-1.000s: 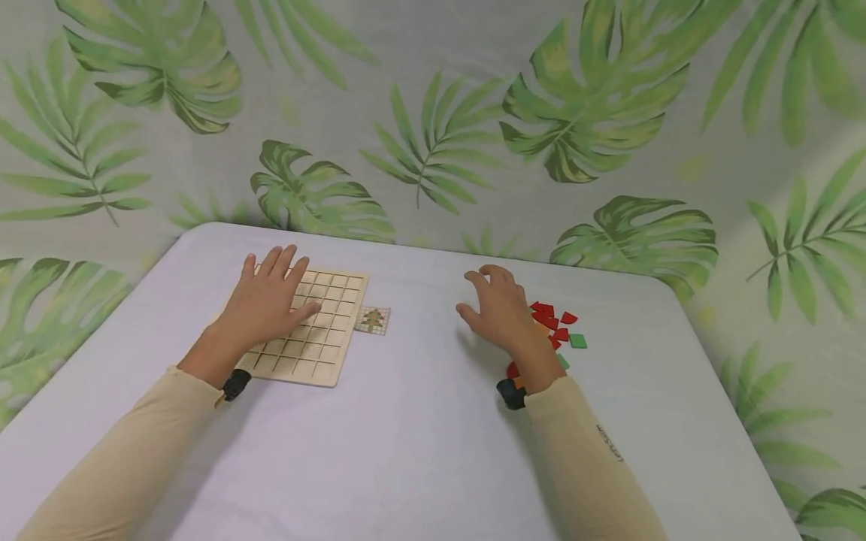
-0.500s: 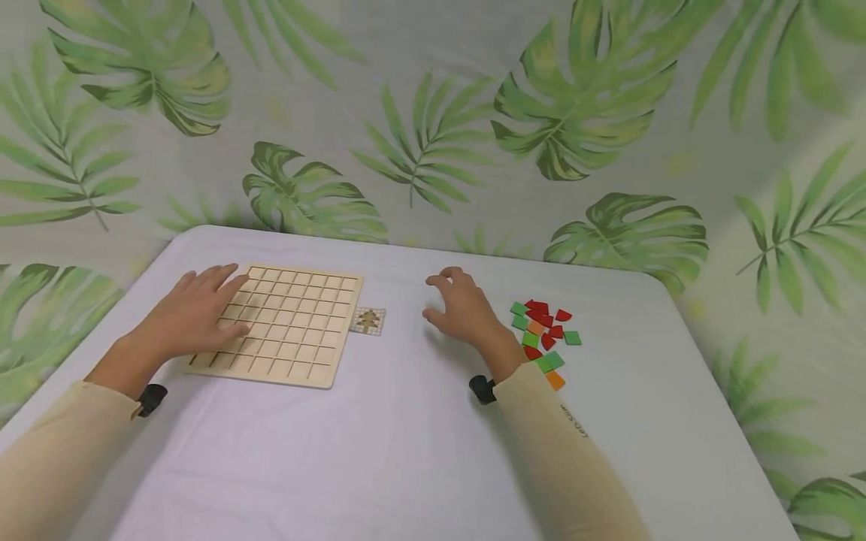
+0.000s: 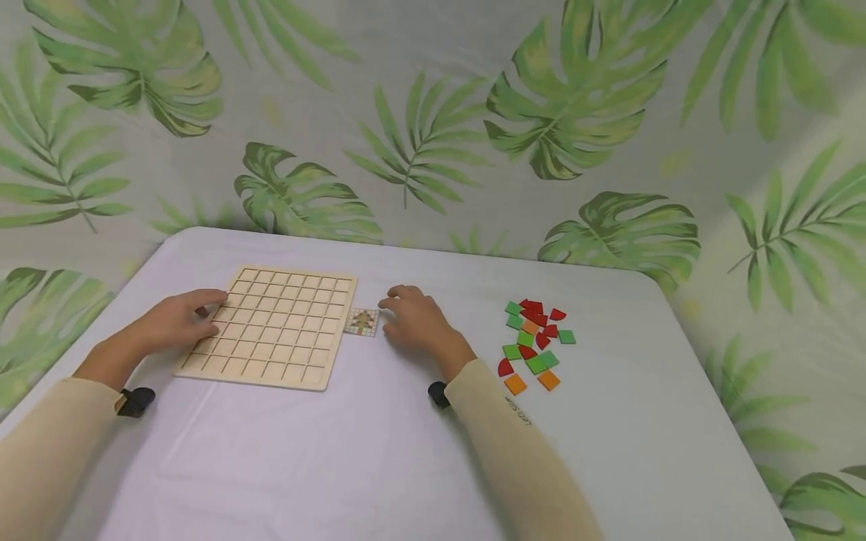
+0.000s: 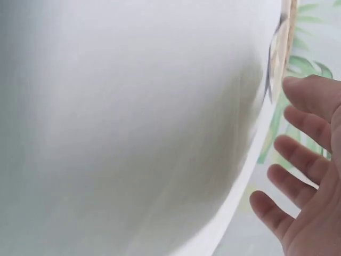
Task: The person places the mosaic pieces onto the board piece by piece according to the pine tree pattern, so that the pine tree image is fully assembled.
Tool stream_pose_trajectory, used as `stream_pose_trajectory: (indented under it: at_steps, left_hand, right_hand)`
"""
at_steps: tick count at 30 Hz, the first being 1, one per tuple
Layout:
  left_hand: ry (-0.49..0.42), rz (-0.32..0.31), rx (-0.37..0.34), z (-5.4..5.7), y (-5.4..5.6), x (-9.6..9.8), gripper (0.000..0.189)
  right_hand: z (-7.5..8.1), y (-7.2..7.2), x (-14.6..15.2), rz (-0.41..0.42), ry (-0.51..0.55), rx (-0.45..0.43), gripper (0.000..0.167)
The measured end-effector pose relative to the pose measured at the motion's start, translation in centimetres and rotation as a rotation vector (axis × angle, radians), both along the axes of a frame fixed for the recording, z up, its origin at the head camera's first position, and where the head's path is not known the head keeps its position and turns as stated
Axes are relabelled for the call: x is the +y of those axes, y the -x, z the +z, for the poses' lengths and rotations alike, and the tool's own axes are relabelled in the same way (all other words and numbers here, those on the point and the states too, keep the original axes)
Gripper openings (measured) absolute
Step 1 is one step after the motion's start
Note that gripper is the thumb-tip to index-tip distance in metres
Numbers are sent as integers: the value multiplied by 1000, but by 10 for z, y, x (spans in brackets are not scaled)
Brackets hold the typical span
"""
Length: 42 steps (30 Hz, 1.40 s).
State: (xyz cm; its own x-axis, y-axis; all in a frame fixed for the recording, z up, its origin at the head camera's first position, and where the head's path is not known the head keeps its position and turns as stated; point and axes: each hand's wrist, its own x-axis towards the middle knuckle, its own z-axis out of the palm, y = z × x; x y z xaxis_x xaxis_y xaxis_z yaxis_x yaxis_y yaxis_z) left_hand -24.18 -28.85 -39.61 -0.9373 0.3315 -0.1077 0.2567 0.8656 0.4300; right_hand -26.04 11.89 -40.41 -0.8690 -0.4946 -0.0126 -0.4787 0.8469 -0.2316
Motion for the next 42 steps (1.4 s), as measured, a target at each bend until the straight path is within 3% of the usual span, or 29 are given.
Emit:
stream_pose_trajectory:
  at_steps: [4,9,14,21,31,42]
  left_hand:
    - [-7,-32,29,-4,2,-1,55]
    - [-1,-34,39,-5,1,-2,52]
    - [-12,-35,48,-4,3,-4,52]
    - [-61,-61,-25,-5,5,-10,62]
    - [-34,-57,-75,-2,1,-4,72]
    - [-47,-29,-82,-1,-1,-1,71]
  right_hand:
    - [-4,-1,-10,38,-57,-5,36]
    - [-5,-3,-17,22,-86,-65,38]
    - [-2,0,-22,21,-93,-15,40]
    - [1,0,-29,46,-79,-78,40]
    - [1,-5,-34,20,-119,-19,36]
    - [0,-5,-31,-4,-170,10,36]
